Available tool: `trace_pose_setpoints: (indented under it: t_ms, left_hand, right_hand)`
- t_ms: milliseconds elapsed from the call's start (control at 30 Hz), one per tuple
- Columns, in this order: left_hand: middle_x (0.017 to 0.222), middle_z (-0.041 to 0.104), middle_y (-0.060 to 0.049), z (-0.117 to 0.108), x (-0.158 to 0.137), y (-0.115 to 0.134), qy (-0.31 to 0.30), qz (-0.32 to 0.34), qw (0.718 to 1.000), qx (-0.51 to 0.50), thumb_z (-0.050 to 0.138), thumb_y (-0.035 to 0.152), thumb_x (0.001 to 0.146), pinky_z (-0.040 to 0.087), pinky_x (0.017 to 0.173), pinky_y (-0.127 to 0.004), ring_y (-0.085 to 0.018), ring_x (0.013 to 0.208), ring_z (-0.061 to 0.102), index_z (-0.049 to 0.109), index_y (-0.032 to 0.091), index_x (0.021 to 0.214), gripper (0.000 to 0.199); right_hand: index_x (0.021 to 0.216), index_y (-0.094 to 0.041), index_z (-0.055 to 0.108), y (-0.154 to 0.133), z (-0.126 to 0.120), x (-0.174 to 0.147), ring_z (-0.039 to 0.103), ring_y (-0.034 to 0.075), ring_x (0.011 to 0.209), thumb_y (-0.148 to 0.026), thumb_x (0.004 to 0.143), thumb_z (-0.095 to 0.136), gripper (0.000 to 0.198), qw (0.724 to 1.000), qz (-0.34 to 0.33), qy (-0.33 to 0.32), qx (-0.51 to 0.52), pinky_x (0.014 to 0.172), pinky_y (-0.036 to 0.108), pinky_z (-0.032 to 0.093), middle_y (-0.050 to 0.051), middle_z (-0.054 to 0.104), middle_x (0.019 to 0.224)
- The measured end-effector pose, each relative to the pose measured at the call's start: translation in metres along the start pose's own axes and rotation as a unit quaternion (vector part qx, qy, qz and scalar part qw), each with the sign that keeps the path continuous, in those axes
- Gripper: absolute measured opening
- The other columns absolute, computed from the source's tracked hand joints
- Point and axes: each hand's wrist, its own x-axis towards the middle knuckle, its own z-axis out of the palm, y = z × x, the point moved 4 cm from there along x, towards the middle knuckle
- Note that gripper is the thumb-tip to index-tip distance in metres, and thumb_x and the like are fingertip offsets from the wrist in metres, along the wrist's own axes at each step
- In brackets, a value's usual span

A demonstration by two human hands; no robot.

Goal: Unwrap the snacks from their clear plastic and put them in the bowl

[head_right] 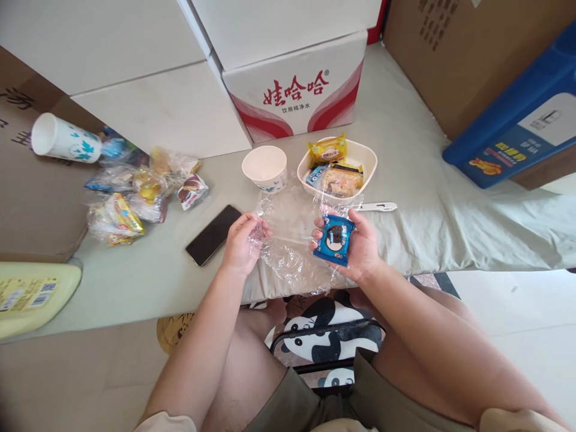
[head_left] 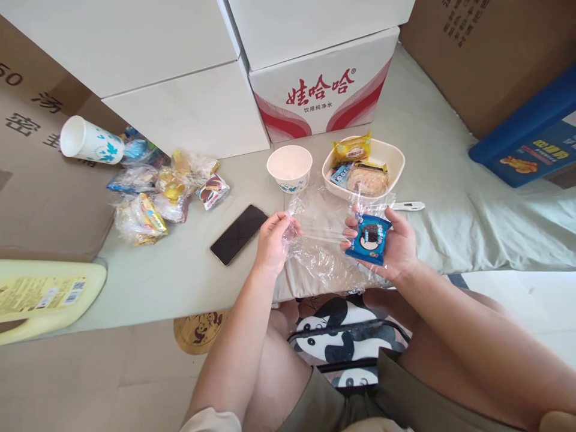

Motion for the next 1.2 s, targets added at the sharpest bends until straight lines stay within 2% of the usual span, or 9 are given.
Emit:
trace_pose_setpoints:
  t_ms: [300,467,533,733,967,1100,1200]
  left_hand:
    - [0.065,0.063,0.002,0.000,0.000,-0.001,-0.005,-0.012,1.000,0.017,0.077,0.037,0.068,0.049,0.060,-0.024,-0.010,0.056,0.057,0.059,0.019,0.069,0.026]
    - [0.068,0.065,0.001,-0.001,0.000,-0.006,-0.019,-0.012,0.999,0.049,0.075,0.037,0.071,0.047,0.061,-0.024,-0.010,0.058,0.059,0.059,0.019,0.070,0.024]
    - [0.069,0.065,0.001,0.000,-0.001,-0.008,-0.032,-0.013,0.996,0.082,0.074,0.039,0.073,0.047,0.062,-0.024,-0.011,0.060,0.059,0.060,0.019,0.070,0.025]
    - [0.071,0.065,0.000,0.005,-0.003,-0.012,-0.091,-0.010,0.979,0.179,0.070,0.042,0.077,0.047,0.068,-0.027,-0.012,0.065,0.059,0.061,0.019,0.073,0.025]
    - [0.068,0.064,0.001,0.007,-0.004,-0.014,-0.131,-0.008,0.962,0.238,0.067,0.042,0.080,0.047,0.071,-0.028,-0.014,0.068,0.060,0.061,0.020,0.075,0.024]
    - [0.069,0.065,0.001,0.006,-0.003,-0.014,-0.120,-0.010,0.968,0.222,0.068,0.041,0.079,0.047,0.070,-0.027,-0.013,0.067,0.060,0.062,0.019,0.074,0.023]
    - [0.069,0.065,0.000,0.003,0.000,-0.013,-0.085,-0.009,0.981,0.172,0.071,0.039,0.077,0.047,0.066,-0.026,-0.012,0.064,0.059,0.062,0.019,0.073,0.022]
  right_hand:
    - [0.096,-0.027,0.059,0.002,0.003,0.000,0.051,0.019,0.064,-0.060,0.083,0.053,0.036,0.999,0.021,0.010,0.034,0.062,0.039,0.051,0.002,0.056,0.080]
    - [0.092,-0.025,0.060,0.006,0.001,0.000,0.051,0.018,0.062,-0.053,0.081,0.055,0.031,0.995,0.040,0.050,0.076,0.057,0.036,0.050,0.002,0.056,0.078]
    - [0.091,-0.024,0.060,0.008,-0.001,0.000,0.052,0.018,0.062,-0.051,0.081,0.055,0.029,0.994,0.045,0.056,0.079,0.056,0.036,0.050,0.003,0.057,0.078]
    - [0.090,-0.022,0.059,0.012,-0.003,0.001,0.056,0.016,0.064,-0.043,0.076,0.064,0.026,0.995,0.063,0.021,0.071,0.059,0.032,0.053,0.002,0.060,0.077]
    - [0.091,-0.020,0.062,0.016,-0.004,0.002,0.057,0.016,0.061,-0.041,0.073,0.065,0.027,0.995,0.076,0.035,0.057,0.057,0.031,0.053,0.002,0.062,0.074]
    - [0.089,-0.020,0.062,0.017,-0.005,0.002,0.058,0.016,0.061,-0.039,0.072,0.065,0.026,0.994,0.080,0.046,0.065,0.056,0.030,0.054,0.002,0.063,0.074]
    - [0.092,-0.020,0.062,0.014,-0.005,0.002,0.060,0.016,0.062,-0.041,0.074,0.066,0.028,0.990,0.083,0.041,0.108,0.058,0.031,0.056,0.002,0.064,0.075]
